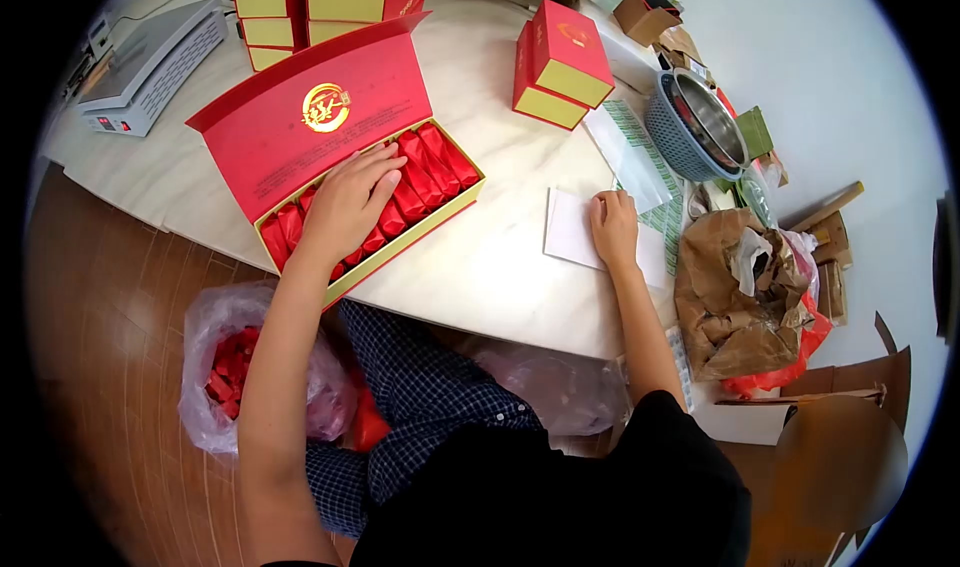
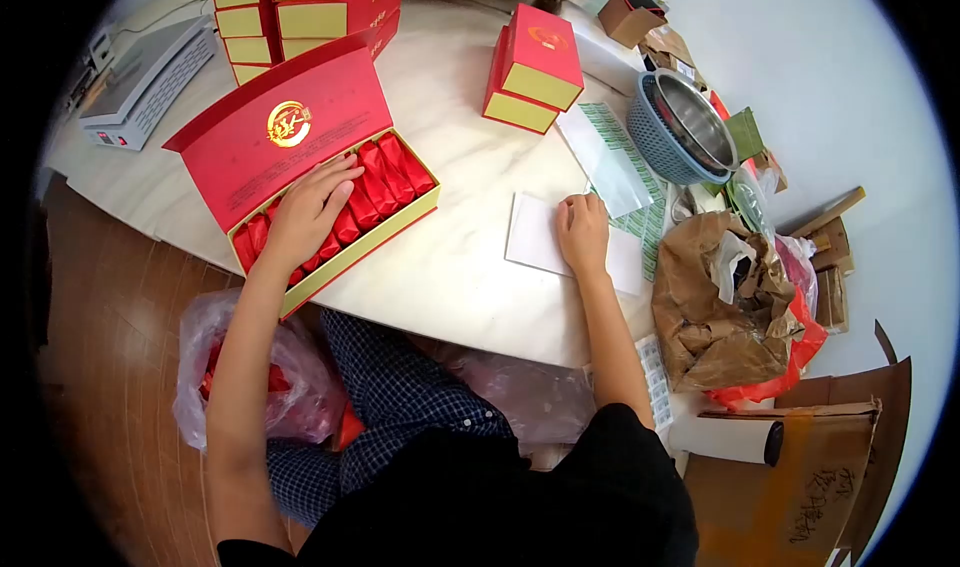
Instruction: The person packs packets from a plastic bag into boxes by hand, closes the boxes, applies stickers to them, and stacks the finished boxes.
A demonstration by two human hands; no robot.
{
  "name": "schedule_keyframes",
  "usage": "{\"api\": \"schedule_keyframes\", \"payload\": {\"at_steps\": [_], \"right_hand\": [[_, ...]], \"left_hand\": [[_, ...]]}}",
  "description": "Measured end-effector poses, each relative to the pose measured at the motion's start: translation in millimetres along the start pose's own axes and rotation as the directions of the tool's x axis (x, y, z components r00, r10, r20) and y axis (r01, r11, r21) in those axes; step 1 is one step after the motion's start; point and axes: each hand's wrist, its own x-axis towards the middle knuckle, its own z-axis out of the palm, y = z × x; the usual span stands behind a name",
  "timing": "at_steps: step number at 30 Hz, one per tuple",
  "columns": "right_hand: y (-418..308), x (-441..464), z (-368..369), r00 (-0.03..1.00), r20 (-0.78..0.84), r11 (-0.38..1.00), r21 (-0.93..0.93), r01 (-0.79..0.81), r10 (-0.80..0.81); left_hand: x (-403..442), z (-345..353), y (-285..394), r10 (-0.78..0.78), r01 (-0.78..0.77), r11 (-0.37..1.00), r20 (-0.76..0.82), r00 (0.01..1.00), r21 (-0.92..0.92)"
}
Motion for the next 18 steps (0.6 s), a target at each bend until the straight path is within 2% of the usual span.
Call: {"api": "schedule_keyframes", "payload": {"at_steps": [5,8,11,13,14,17,18], "right_hand": [[-1.2,-0.1,-3.4,0.997,-0.077,0.999,0.04,0.001,0.002],[-3.4,1.1,-9.4,0.988,-0.146,0.996,0.071,0.054,-0.043],[-32.6,12.1,-32.8,0.978,-0.174,0.985,0.104,0.136,-0.117],[-62.6,20.9,-49.5,0.945,-0.186,0.946,0.131,0.296,-0.269],[-65.7,25.4,-47.5,0.955,-0.143,0.954,0.113,0.278,-0.262],[-48.0,31.6,-25.5,0.986,-0.057,0.976,0.141,0.166,-0.159],[-33.3,29.2,-15.8,0.984,-0.041,0.971,0.161,0.175,-0.171]], "left_hand": [[0.5,0.6,-1.0,-0.008,0.008,1.0,0.005,1.0,0.007],[-0.6,-2.2,0.8,-0.013,0.013,1.0,0.021,1.0,-0.005],[-1.4,-10.4,7.5,-0.053,0.056,0.994,0.039,0.998,-0.093],[-3.5,-16.6,23.2,-0.079,0.084,0.992,0.053,0.995,-0.099],[-5.6,-19.5,33.6,-0.113,0.12,0.986,0.066,0.991,-0.112],[-14.8,-20.1,55.2,-0.019,0.025,0.996,0.074,0.997,-0.082],[-18.3,-20.5,61.1,-0.014,0.023,0.995,0.092,0.996,-0.096]]}}
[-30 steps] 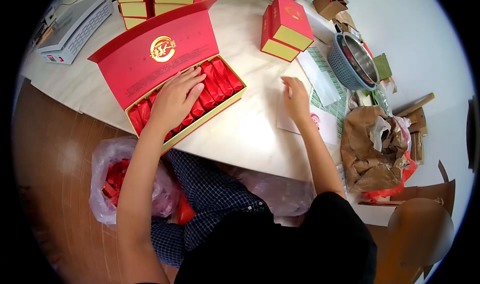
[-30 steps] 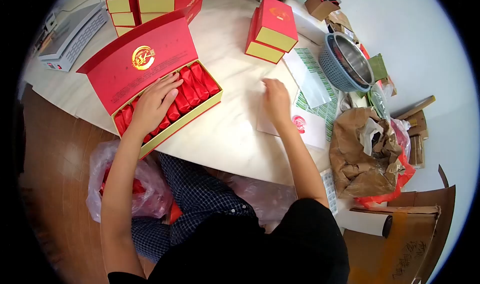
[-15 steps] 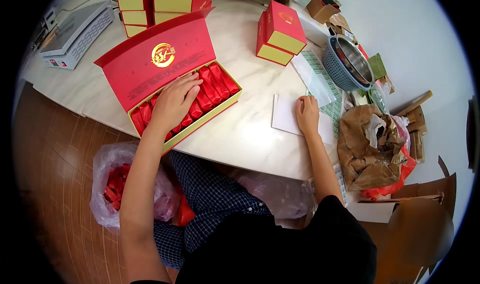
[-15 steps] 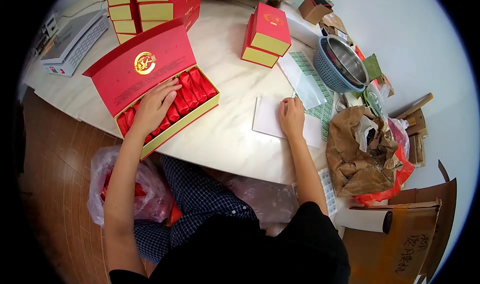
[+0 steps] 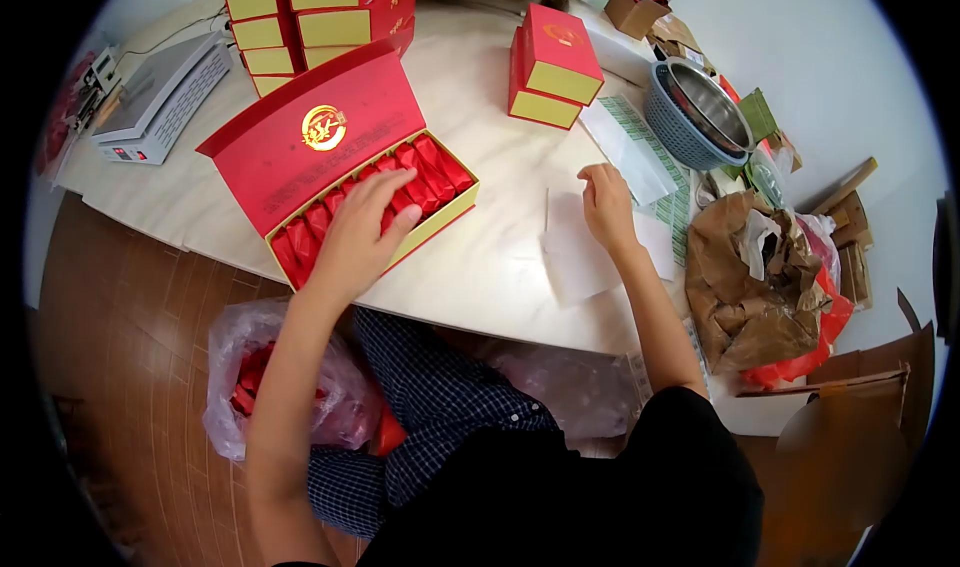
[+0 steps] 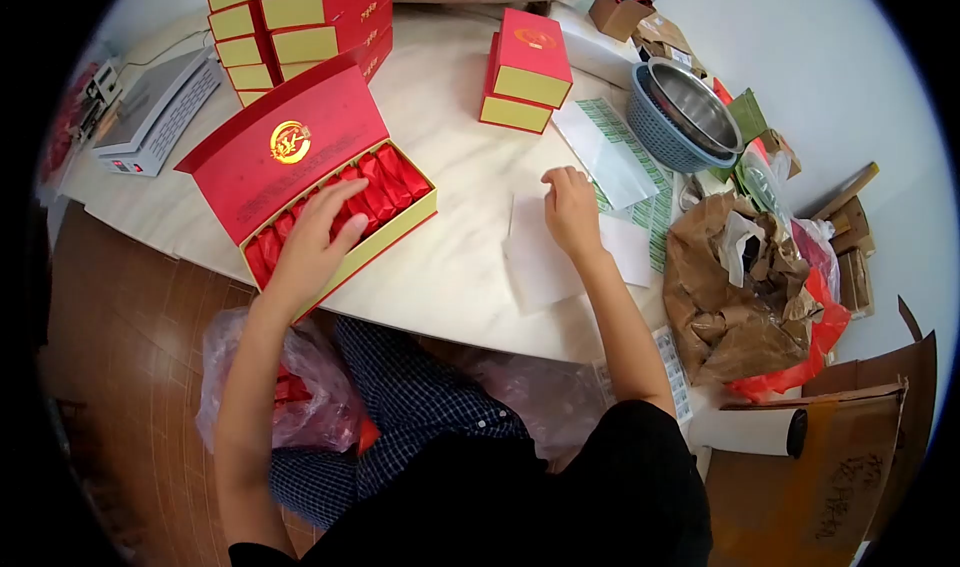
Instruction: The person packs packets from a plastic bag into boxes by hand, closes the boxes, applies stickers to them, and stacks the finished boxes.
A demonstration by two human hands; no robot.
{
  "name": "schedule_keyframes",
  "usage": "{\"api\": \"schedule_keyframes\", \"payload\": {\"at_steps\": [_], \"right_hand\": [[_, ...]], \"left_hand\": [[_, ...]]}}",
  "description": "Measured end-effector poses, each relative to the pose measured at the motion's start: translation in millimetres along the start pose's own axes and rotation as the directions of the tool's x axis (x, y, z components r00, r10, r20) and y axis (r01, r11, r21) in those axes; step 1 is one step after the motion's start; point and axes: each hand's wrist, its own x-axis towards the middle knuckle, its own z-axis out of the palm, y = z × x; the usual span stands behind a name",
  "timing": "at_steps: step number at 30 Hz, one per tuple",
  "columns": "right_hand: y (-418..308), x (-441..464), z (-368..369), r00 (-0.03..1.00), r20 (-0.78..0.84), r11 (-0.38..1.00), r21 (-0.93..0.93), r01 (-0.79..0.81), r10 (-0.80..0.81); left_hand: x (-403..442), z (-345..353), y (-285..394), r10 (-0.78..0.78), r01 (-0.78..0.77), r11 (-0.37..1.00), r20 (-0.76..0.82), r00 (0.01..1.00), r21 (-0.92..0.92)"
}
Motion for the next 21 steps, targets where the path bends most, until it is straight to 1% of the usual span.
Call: {"api": "schedule_keyframes", "payload": {"at_steps": [1,3,4,6,7,9,10,12,15,16,17,19,20,21], "right_hand": [[5.5,-3.1,-0.3,1.0,-0.001,1.0,0.004,0.007,-0.007],[9.5,-17.1,-3.1,0.985,0.161,0.998,-0.032,0.062,-0.056],[-0.9,-20.0,-12.7,0.984,0.169,0.997,-0.032,0.064,-0.058],[-23.9,-31.3,-40.1,0.941,0.339,0.997,-0.066,0.036,-0.011],[-34.9,-41.5,-48.6,0.94,0.343,0.997,-0.073,0.023,0.003],[-59.5,-60.9,-59.1,0.895,0.436,0.967,-0.254,0.016,0.1],[-72.6,-67.6,-60.8,0.895,0.432,0.964,-0.265,0.007,0.113],[-95.3,-72.8,-58.1,0.774,0.559,0.941,-0.309,-0.136,0.296],[-95.7,-81.8,-38.4,0.793,0.515,0.92,-0.367,-0.139,0.325],[-92.9,-81.5,-38.0,0.827,0.484,0.938,-0.321,-0.135,0.285],[-89.9,-79.0,-38.5,0.828,0.481,0.936,-0.323,-0.137,0.287],[-88.2,-69.8,-41.1,0.76,0.573,0.93,-0.351,-0.113,0.308],[-87.8,-70.5,-39.8,0.762,0.571,0.929,-0.353,-0.11,0.307],[-86.3,-72.1,-36.0,0.796,0.536,0.925,-0.371,-0.077,0.282]], "left_hand": [[-5.1,-0.5,3.2,0.036,-0.036,0.999,-0.009,0.999,0.009],[-17.6,-1.4,7.2,0.074,-0.072,0.996,-0.038,0.997,0.055],[-24.4,-0.8,7.9,0.068,-0.066,0.997,-0.039,0.997,0.05],[-35.5,-0.1,6.5,0.09,-0.089,0.996,-0.063,0.994,0.03],[-39.5,0.9,5.7,0.094,-0.093,0.995,-0.051,0.994,0.022],[-44.1,3.6,4.5,0.087,-0.086,0.996,-0.07,0.994,0.005],[-43.7,5.2,5.1,0.104,-0.104,0.995,-0.082,0.991,0.001],[-42.3,8.5,8.7,0.114,-0.117,0.993,-0.074,0.991,-0.028],[-42.9,11.2,16.4,0.135,-0.14,0.988,-0.084,0.987,-0.058],[-44.1,10.5,18.8,0.141,-0.147,0.987,-0.085,0.986,-0.059],[-45.9,9.7,20.4,0.147,-0.152,0.986,-0.086,0.985,-0.061],[-49.9,8.1,20.1,0.146,-0.152,0.986,-0.098,0.985,-0.062],[-52.2,7.3,19.5,0.139,-0.147,0.987,-0.109,0.984,-0.064],[-54.7,6.7,19.0,0.14,-0.148,0.987,-0.115,0.984,-0.064]]}}
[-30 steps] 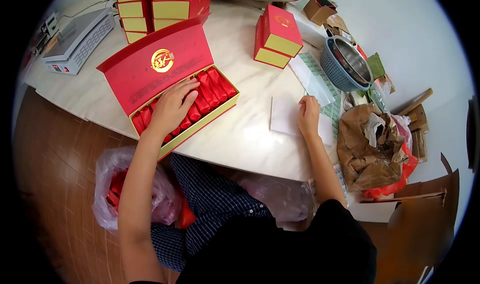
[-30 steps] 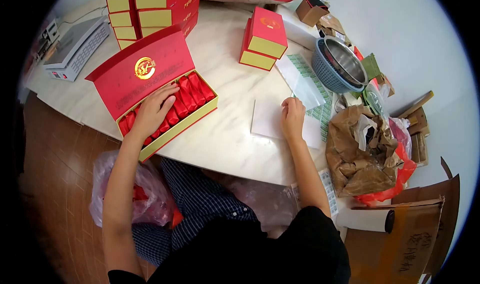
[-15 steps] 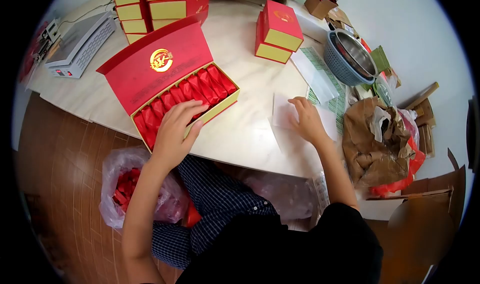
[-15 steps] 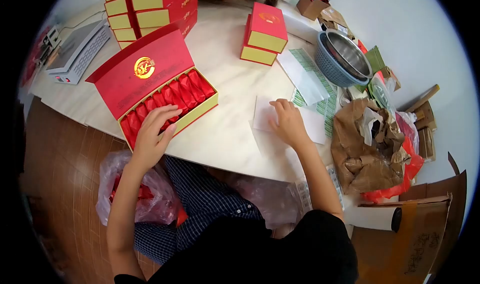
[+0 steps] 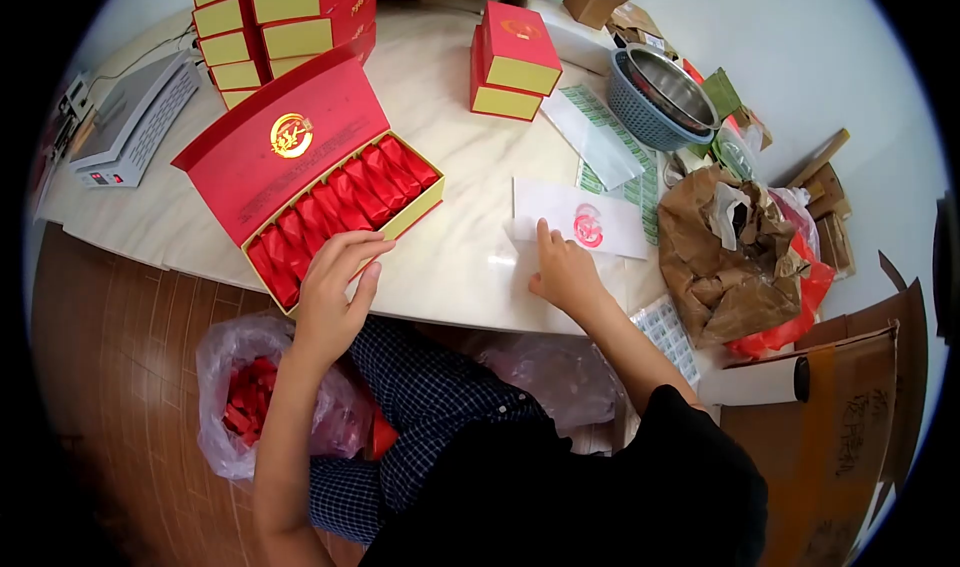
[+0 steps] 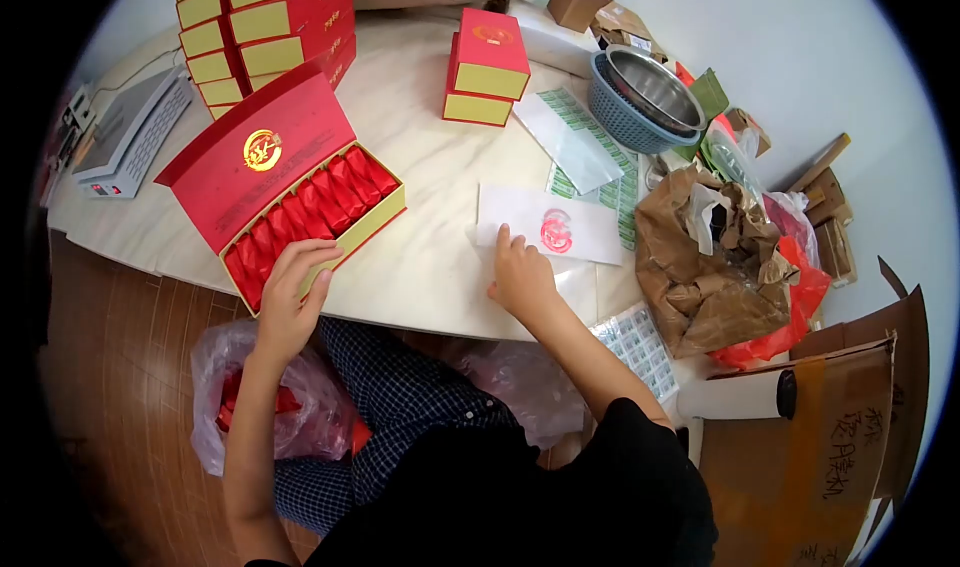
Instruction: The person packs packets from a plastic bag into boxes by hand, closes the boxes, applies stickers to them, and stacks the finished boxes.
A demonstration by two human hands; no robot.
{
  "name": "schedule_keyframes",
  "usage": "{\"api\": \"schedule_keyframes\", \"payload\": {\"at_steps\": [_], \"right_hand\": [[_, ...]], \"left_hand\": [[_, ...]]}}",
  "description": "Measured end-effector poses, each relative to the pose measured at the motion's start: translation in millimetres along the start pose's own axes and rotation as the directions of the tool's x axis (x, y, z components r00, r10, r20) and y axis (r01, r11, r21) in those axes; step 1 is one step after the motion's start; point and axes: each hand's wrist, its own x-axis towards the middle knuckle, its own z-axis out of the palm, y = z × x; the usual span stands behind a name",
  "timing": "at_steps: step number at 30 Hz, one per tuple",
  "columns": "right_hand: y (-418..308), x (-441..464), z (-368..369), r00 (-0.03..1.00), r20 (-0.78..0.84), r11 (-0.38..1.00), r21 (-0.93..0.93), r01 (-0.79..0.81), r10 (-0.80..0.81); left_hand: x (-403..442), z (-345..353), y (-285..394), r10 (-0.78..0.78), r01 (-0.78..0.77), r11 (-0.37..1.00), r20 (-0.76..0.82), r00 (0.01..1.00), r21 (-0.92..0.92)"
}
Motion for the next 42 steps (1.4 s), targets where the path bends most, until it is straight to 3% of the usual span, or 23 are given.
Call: {"api": "schedule_keyframes", "payload": {"at_steps": [5,7,11,14,17,24,27,28,32,34,36,39,40,42], "right_hand": [[-0.4,5.4,17.5,0.994,-0.103,0.997,-0.062,-0.053,0.046],[14.7,14.5,26.3,0.945,-0.306,0.992,0.082,-0.096,0.117],[10.2,11.4,14.7,0.951,-0.257,0.98,0.141,-0.14,0.173],[8.4,11.6,10.5,0.914,-0.381,0.988,0.112,-0.104,0.14],[3.7,12.9,2.1,0.945,-0.257,0.975,0.142,-0.171,0.203],[-1.4,4.6,-3.4,0.913,-0.359,0.964,0.241,-0.11,0.193],[-37.5,9.1,-34.8,0.79,-0.612,0.954,0.212,0.213,-0.04],[-53.8,9.6,-41.1,0.785,-0.616,0.941,0.222,0.257,-0.069],[-115.6,15.3,-42.9,0.758,-0.593,0.733,0.383,0.562,-0.271],[-146.2,17.3,-42.5,0.711,-0.598,0.659,0.371,0.655,-0.37],[-165.0,19.1,-50.3,0.682,-0.571,0.584,0.387,0.714,-0.457],[-181.2,28.7,-47.0,0.634,-0.565,0.446,0.451,0.773,-0.528],[-182.3,35.7,-46.9,0.624,-0.568,0.426,0.456,0.782,-0.537],[-172.3,58.4,-45.5,0.603,-0.596,0.39,0.46,0.798,-0.531]], "left_hand": [[-12.6,-1.0,2.8,-0.059,0.054,0.994,-0.051,0.997,-0.095],[-13.1,-0.5,5.7,-0.073,0.066,0.993,-0.077,0.994,-0.099],[-10.9,1.9,6.0,-0.128,0.107,0.982,-0.129,0.983,-0.156],[-6.5,6.6,6.9,-0.172,0.13,0.957,-0.147,0.974,-0.258],[-4.3,8.3,6.9,-0.22,0.182,0.925,-0.078,0.972,-0.333],[0.7,14.2,8.5,-0.305,0.3,0.854,0.058,0.951,-0.425],[3.2,18.5,8.8,-0.344,0.364,0.784,0.135,0.929,-0.503],[3.3,19.6,9.7,-0.341,0.365,0.784,0.143,0.929,-0.501],[8.2,16.6,12.3,-0.504,0.429,0.54,0.131,0.854,-0.724],[6.0,8.0,9.8,-0.547,0.426,0.564,0.067,0.835,-0.708],[-1.1,4.3,-13.8,-0.511,0.349,0.676,-0.071,0.857,-0.65],[-9.7,-16.0,-37.8,-0.554,0.379,0.702,-0.127,0.823,-0.603],[-12.1,-23.0,-48.9,-0.496,0.375,0.812,-0.189,0.848,-0.448],[-14.9,-40.0,-61.0,-0.511,0.435,0.841,-0.208,0.834,-0.322]]}}
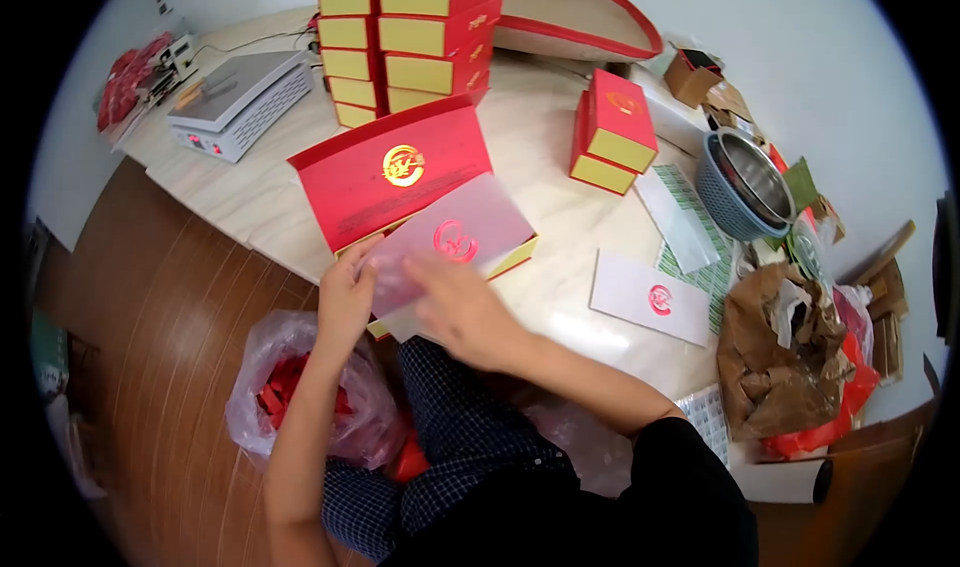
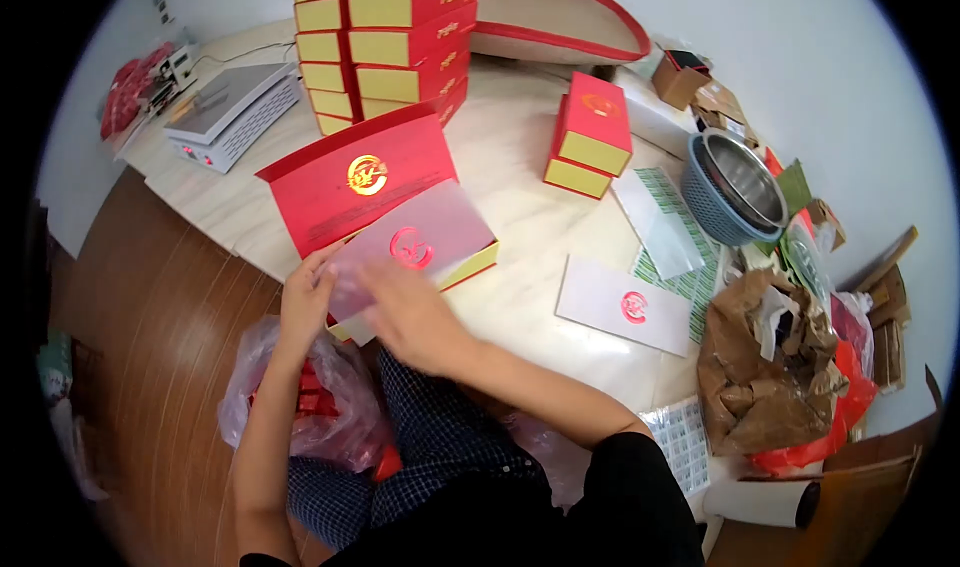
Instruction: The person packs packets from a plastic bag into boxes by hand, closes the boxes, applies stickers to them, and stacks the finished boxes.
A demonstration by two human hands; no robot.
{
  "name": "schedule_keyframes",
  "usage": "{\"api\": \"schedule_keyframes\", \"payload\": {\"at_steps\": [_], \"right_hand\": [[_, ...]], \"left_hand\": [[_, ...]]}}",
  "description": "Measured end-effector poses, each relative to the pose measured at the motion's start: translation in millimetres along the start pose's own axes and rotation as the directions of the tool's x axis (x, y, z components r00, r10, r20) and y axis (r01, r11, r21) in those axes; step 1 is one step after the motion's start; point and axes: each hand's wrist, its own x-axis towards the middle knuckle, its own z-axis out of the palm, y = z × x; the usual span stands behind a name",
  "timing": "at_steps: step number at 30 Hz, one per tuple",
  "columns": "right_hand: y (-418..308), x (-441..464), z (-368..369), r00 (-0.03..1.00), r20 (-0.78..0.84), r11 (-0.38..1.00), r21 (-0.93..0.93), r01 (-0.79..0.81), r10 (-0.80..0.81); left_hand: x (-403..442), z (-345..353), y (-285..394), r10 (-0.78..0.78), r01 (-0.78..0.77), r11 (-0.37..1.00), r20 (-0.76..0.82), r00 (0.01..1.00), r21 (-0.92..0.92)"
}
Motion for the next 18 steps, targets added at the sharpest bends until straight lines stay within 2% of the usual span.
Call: {"api": "schedule_keyframes", "payload": {"at_steps": [2,4,6,8,9,12,18], "right_hand": [[36.4,9.7,-8.3,0.985,-0.064,0.987,-0.019,-0.161,0.159],[64.0,14.2,-22.0,0.964,-0.206,0.947,-0.238,-0.217,0.169],[83.2,10.1,-31.8,0.952,-0.219,0.904,-0.325,-0.276,0.212],[97.4,-0.1,-33.8,0.947,-0.229,0.888,-0.353,-0.296,0.225],[103.3,-3.8,-34.0,0.941,-0.242,0.867,-0.386,-0.315,0.234],[115.0,-14.6,-34.5,0.924,-0.226,0.874,-0.315,-0.37,0.309],[116.7,-16.9,-32.2,0.886,-0.184,0.875,-0.166,-0.454,0.425]], "left_hand": [[3.1,-8.8,8.2,-0.066,0.07,0.995,-0.063,0.996,0.071],[5.4,-13.9,10.6,-0.109,0.128,0.975,-0.112,0.988,0.183],[9.7,-15.6,5.0,-0.074,0.097,0.977,-0.127,0.989,0.191],[14.2,-14.4,4.4,0.11,-0.066,0.93,-0.103,0.988,0.361],[17.2,-13.2,1.5,0.106,-0.062,0.931,-0.105,0.989,0.36],[24.2,-7.1,-8.5,0.082,-0.035,0.931,-0.113,0.99,0.363],[24.4,2.3,4.3,0.18,-0.086,0.856,-0.139,0.974,0.51]]}}
